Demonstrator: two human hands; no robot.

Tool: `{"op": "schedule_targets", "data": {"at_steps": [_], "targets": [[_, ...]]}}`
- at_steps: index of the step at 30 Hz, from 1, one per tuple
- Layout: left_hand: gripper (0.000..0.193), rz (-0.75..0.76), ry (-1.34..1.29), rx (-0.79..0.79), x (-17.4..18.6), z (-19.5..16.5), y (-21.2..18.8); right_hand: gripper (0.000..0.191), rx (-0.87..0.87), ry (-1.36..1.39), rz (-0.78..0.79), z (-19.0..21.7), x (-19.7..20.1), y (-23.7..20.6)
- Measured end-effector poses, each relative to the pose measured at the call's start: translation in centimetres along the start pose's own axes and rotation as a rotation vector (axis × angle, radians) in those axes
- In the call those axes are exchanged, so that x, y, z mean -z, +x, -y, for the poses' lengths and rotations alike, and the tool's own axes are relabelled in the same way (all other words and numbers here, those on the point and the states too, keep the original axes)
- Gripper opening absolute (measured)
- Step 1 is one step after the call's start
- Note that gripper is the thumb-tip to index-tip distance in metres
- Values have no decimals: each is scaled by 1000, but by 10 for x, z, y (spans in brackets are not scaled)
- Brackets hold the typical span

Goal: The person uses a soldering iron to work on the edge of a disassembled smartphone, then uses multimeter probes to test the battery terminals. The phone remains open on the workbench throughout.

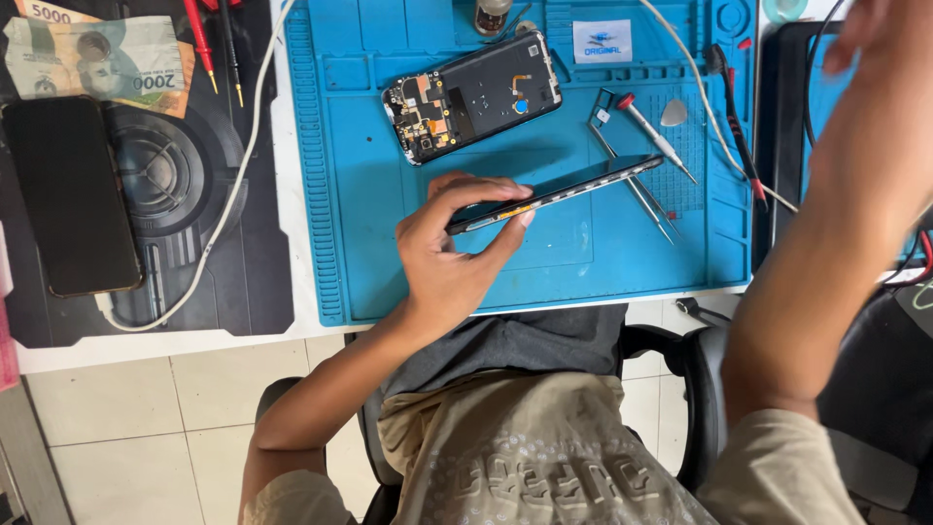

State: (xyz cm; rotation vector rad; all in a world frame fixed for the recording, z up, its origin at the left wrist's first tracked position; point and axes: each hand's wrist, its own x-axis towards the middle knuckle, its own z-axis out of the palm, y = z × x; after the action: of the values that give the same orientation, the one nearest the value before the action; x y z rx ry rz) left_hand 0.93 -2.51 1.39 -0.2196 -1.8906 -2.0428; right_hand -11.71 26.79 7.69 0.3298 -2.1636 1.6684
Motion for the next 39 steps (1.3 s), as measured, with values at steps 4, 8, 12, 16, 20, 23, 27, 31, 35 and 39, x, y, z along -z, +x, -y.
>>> {"op": "schedule_targets", "data": {"at_steps": [4,8,12,16,20,23,27,31,35,39], "targets": [[36,11,-63,16,-3,-2,-2,19,401,766,395,87,-18,-95],[36,40,-72,-4,-1,-5,-6,18,548,974,507,125,-45,-123],[34,50,-56,-6,1,-7,-10,17,586,988,491,142,-63,-119],[33,49,-69,16,0,-6,-13,16,613,990,485,144,-58,-127],[32,70,-23,29,-2,-5,-18,15,625,998,480,141,-50,-136],[30,79,-5,52,-4,-4,-22,14,640,1005,484,146,-48,-137],[29,84,2,46,-7,-3,-25,13,653,1012,487,151,-44,-139],[30,93,2,128,-7,-3,-28,13,654,1012,494,144,-33,-146],[32,115,-9,251,-3,-3,-30,12,571,881,397,125,-17,-126],[37,115,6,310,-2,-4,-33,11,180,255,163,60,-23,-56]]}}
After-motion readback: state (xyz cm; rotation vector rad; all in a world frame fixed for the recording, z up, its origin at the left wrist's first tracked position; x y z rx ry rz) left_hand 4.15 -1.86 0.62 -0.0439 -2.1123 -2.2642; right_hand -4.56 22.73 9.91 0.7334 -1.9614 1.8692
